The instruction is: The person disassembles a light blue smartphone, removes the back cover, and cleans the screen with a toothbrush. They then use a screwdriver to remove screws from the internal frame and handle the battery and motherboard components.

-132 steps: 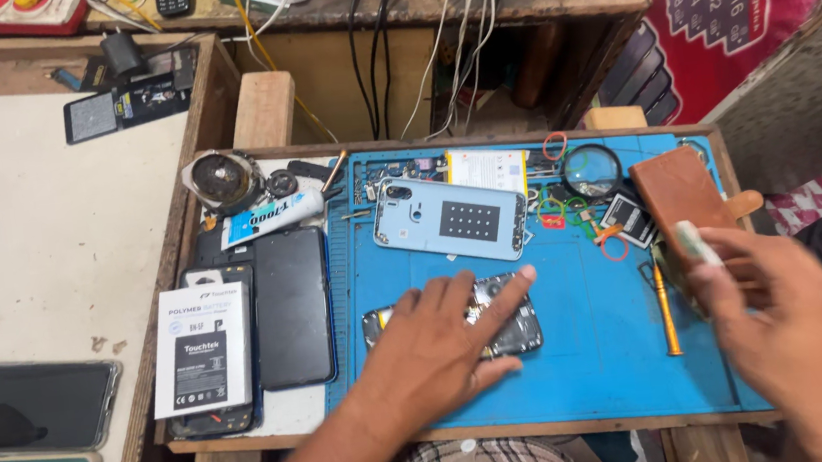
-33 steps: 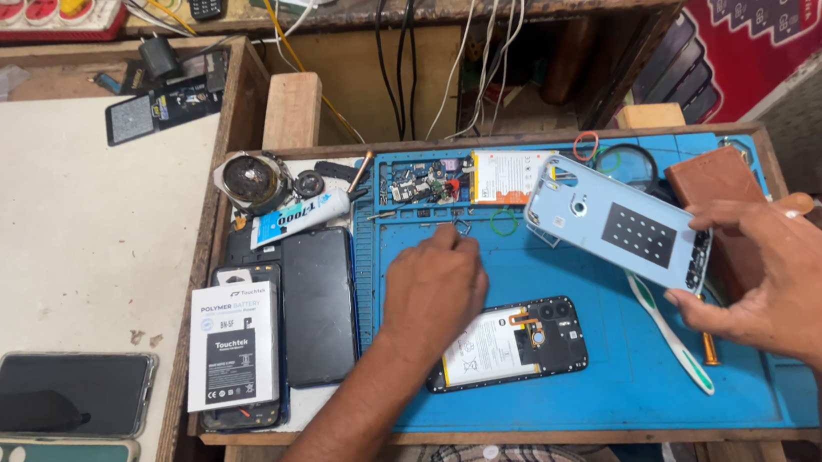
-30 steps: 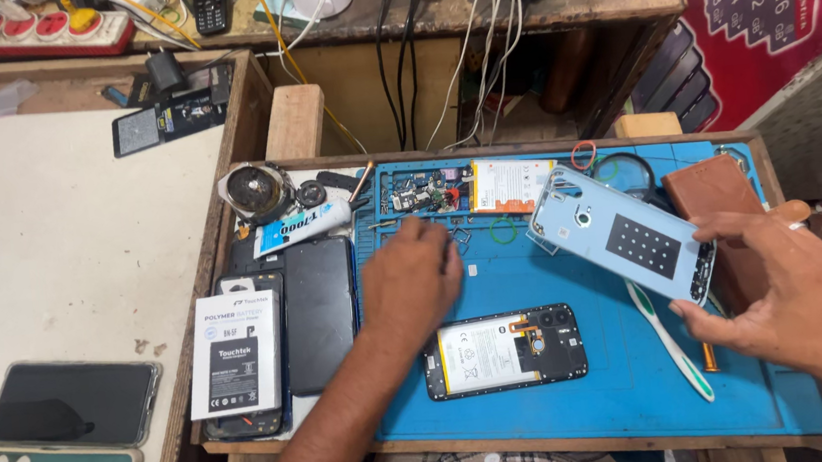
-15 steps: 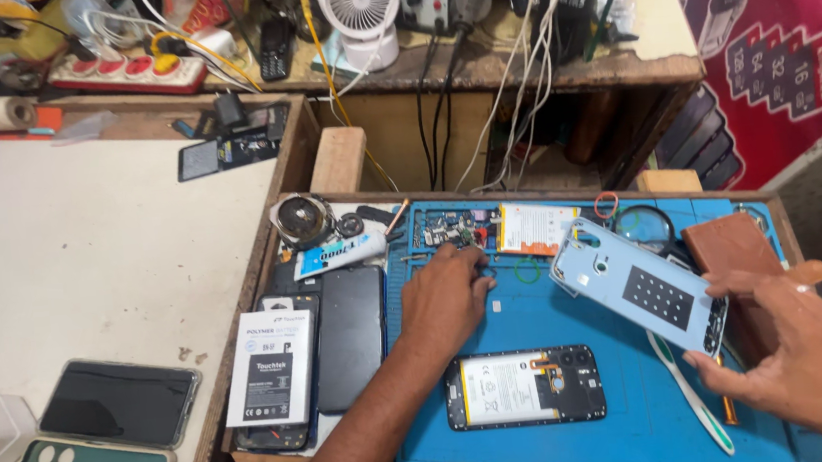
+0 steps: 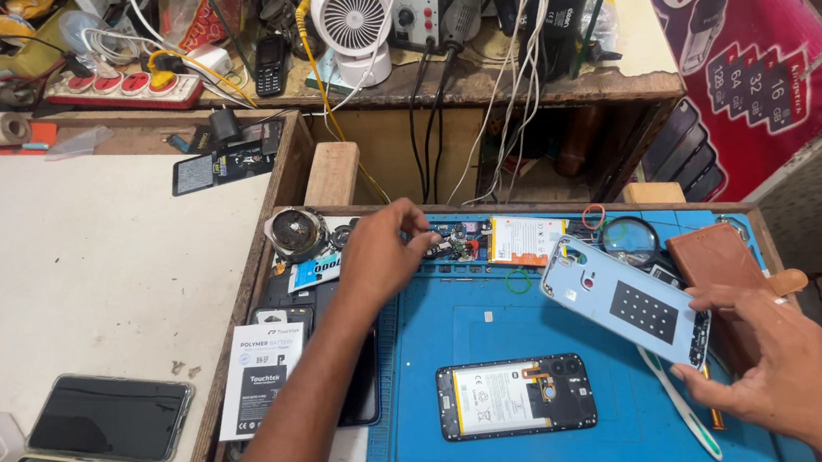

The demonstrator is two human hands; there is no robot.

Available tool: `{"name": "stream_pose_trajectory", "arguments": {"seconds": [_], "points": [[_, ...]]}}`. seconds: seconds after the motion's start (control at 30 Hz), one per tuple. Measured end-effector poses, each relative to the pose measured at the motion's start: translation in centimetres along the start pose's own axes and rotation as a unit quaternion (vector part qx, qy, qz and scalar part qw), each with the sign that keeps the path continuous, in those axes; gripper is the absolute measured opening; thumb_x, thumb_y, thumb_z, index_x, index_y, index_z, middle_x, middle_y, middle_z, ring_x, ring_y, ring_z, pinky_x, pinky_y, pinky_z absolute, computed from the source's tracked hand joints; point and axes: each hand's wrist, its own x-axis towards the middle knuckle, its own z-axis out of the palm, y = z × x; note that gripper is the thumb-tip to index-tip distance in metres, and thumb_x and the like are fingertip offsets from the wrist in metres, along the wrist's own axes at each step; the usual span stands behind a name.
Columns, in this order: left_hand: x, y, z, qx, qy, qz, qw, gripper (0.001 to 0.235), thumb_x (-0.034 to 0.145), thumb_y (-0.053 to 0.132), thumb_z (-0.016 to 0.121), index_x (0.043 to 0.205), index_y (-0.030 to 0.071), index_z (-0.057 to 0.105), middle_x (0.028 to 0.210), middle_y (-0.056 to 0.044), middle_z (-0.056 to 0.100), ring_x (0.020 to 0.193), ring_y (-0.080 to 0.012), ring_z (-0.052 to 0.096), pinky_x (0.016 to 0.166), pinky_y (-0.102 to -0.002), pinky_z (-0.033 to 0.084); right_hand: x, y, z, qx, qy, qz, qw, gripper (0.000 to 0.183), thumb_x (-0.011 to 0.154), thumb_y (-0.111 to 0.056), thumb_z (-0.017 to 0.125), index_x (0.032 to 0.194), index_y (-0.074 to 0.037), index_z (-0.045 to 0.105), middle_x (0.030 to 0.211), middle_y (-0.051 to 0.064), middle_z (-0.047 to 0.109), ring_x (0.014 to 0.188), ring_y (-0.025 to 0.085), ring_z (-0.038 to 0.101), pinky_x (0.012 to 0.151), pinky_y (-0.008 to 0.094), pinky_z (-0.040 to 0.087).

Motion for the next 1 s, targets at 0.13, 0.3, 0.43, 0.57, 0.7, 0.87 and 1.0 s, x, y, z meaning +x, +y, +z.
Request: {"name": "stream_pose_trajectory", "arguments": {"seconds": [0.13, 0.3, 0.43, 0.57, 0.7, 0.87, 1.0], "points": [[1.4, 0.8, -1.4, 0.043, -0.004, 0.046, 0.998, 0.024, 0.081, 0.027, 0.082, 0.096, 0.011, 0.072, 0.091, -0.007, 0.071, 0.083, -0.0245, 0.07, 0.076, -0.04, 0.055, 0.1, -0.8, -0.5, 0.004, 0.038, -0.06, 0.997, 0.072, 0.052, -0.036, 0.092, 0.115, -0.012, 0.067, 0.121, 0.004, 0.074, 0.108, 0.025, 0.072, 0.092, 0.039, 0.057], [-0.7, 2.5, 1.2, 0.075, -0.018, 0.218, 0.973, 0.015, 0.09, 0.022, 0.071, 0.102, 0.014, 0.075, 0.1, -0.01, 0.068, 0.09, -0.0307, 0.069, 0.076, -0.045, 0.055, 0.0, -0.7, -1.9, 0.057, 0.061, -0.043, 0.996, 0.071, 0.054, -0.027, 0.091, 0.118, -0.008, 0.065, 0.118, 0.007, 0.073, 0.105, 0.023, 0.073, 0.092, 0.036, 0.057], [-1.8, 4.6, 5.6, 0.144, -0.121, 0.327, 0.926, 0.022, 0.093, 0.021, 0.063, 0.109, 0.014, 0.075, 0.097, -0.014, 0.063, 0.089, -0.033, 0.068, 0.071, -0.047, 0.055, 0.0, -0.8, -2.6, 0.111, 0.085, -0.085, 0.987, 0.07, 0.055, -0.023, 0.09, 0.118, -0.006, 0.064, 0.117, 0.009, 0.072, 0.106, 0.022, 0.073, 0.095, 0.035, 0.057], [-2.0, 5.3, 8.2, 0.171, -0.125, 0.4, 0.891, 0.022, 0.095, 0.021, 0.058, 0.102, 0.012, 0.077, 0.095, -0.016, 0.06, 0.086, -0.0327, 0.069, 0.069, -0.047, 0.055, -0.4, -1.0, -2.8, 0.104, 0.087, -0.08, 0.988, 0.069, 0.054, -0.023, 0.09, 0.116, -0.005, 0.064, 0.117, 0.009, 0.073, 0.106, 0.023, 0.073, 0.095, 0.035, 0.057], [-1.6, 5.4, 8.9, 0.267, -0.141, 0.433, 0.849, 0.02, 0.093, 0.018, 0.059, 0.085, 0.006, 0.073, 0.102, -0.011, 0.062, 0.087, -0.0286, 0.07, 0.071, -0.044, 0.058, -0.4, -1.1, -2.9, 0.099, 0.096, -0.096, 0.986, 0.069, 0.052, -0.022, 0.091, 0.114, -0.004, 0.064, 0.117, 0.01, 0.073, 0.107, 0.023, 0.072, 0.095, 0.036, 0.056], [-1.3, 5.2, 9.8, 0.259, -0.092, 0.506, 0.818, 0.02, 0.091, 0.019, 0.062, 0.084, 0.004, 0.072, 0.094, -0.01, 0.062, 0.081, -0.0296, 0.07, 0.072, -0.046, 0.058, -0.5, -1.0, -2.9, 0.124, 0.084, -0.072, 0.986, 0.068, 0.052, -0.018, 0.09, 0.114, -0.004, 0.064, 0.116, 0.01, 0.073, 0.105, 0.021, 0.072, 0.095, 0.034, 0.057], [-1.1, 5.3, 8.7, 0.221, -0.078, 0.506, 0.83, 0.012, 0.087, 0.015, 0.064, 0.083, 0.005, 0.07, 0.096, -0.011, 0.062, 0.082, -0.0287, 0.07, 0.07, -0.044, 0.058, -0.5, -0.6, -2.8, 0.121, 0.089, -0.081, 0.985, 0.069, 0.052, -0.019, 0.091, 0.113, -0.004, 0.064, 0.117, 0.01, 0.073, 0.107, 0.022, 0.072, 0.097, 0.035, 0.057]]}}
